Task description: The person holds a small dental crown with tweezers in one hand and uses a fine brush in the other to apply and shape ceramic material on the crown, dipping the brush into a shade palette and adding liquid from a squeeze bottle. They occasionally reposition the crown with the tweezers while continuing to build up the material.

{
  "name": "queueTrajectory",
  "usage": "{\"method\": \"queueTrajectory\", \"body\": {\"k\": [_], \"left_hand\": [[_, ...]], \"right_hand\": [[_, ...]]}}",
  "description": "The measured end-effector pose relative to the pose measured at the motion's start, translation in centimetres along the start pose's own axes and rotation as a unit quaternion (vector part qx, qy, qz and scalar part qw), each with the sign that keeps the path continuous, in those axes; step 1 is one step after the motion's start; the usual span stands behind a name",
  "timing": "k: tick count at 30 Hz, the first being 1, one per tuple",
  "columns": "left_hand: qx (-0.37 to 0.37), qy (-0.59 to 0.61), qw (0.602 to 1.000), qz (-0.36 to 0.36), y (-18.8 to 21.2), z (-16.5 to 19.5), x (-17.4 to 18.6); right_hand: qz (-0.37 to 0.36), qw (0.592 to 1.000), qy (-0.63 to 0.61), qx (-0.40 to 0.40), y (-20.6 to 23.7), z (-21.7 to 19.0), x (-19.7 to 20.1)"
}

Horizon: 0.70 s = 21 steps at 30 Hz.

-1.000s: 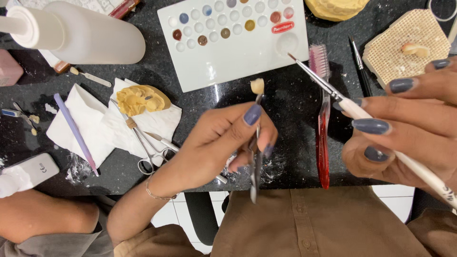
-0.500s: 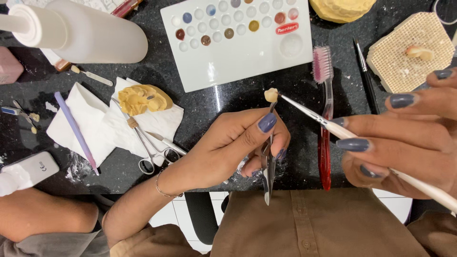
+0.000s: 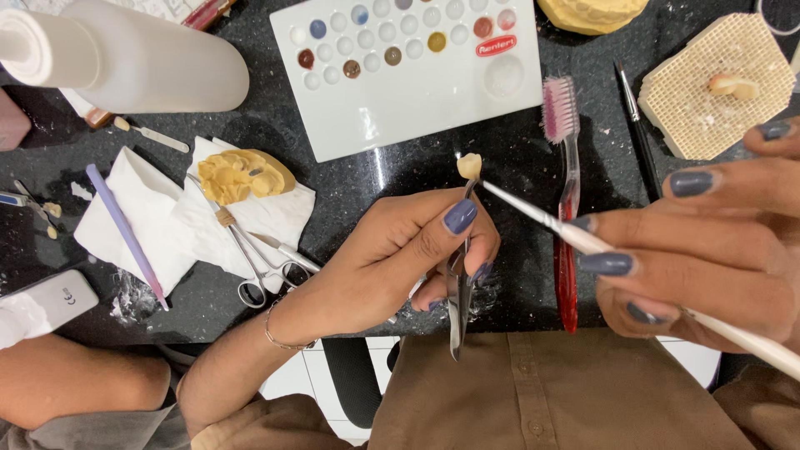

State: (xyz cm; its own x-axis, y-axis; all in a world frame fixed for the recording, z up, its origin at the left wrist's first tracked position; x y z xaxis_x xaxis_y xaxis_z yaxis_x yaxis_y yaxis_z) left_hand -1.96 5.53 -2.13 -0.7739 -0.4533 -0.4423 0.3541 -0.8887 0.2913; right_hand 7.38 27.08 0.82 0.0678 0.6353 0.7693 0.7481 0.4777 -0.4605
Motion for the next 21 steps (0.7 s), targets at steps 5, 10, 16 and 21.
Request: {"method": "queueTrajectory", "body": {"k": [5, 10, 16, 21], "left_hand": [[0.004, -0.007, 1.0, 0.002, 0.0, 0.0, 0.0], [0.002, -0.01, 1.0, 0.003, 0.0, 0.0, 0.0], [-0.002, -0.017, 1.0, 0.003, 0.0, 0.0, 0.1], [-0.001, -0.023, 1.0, 0.007, 0.0, 0.0, 0.1]], "right_hand": [[-0.052, 0.999, -0.006, -0.012, 2.3, 0.3, 0.2], [-0.029, 1.0, -0.004, -0.003, -1.4, -0.5, 0.5], [-0.105, 0.994, 0.007, -0.033, -1.9, -0.4, 0.0], [-0.02, 1.0, 0.02, -0.013, 0.3, -0.4, 0.0]]}}
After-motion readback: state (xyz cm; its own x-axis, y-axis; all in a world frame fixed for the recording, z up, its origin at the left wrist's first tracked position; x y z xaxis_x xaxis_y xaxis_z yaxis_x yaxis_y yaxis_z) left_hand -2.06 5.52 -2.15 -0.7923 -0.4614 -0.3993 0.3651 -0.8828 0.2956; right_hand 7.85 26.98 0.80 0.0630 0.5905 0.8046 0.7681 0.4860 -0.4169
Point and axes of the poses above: each hand's wrist, its own y-axis away from the middle knuckle, its own x-axis out of the back of the hand, z = x × y, the point moved 7 cm from there along -y, towards the middle knuckle, and after that the axes turned 3 degrees about -y, right-handed, at the moved point
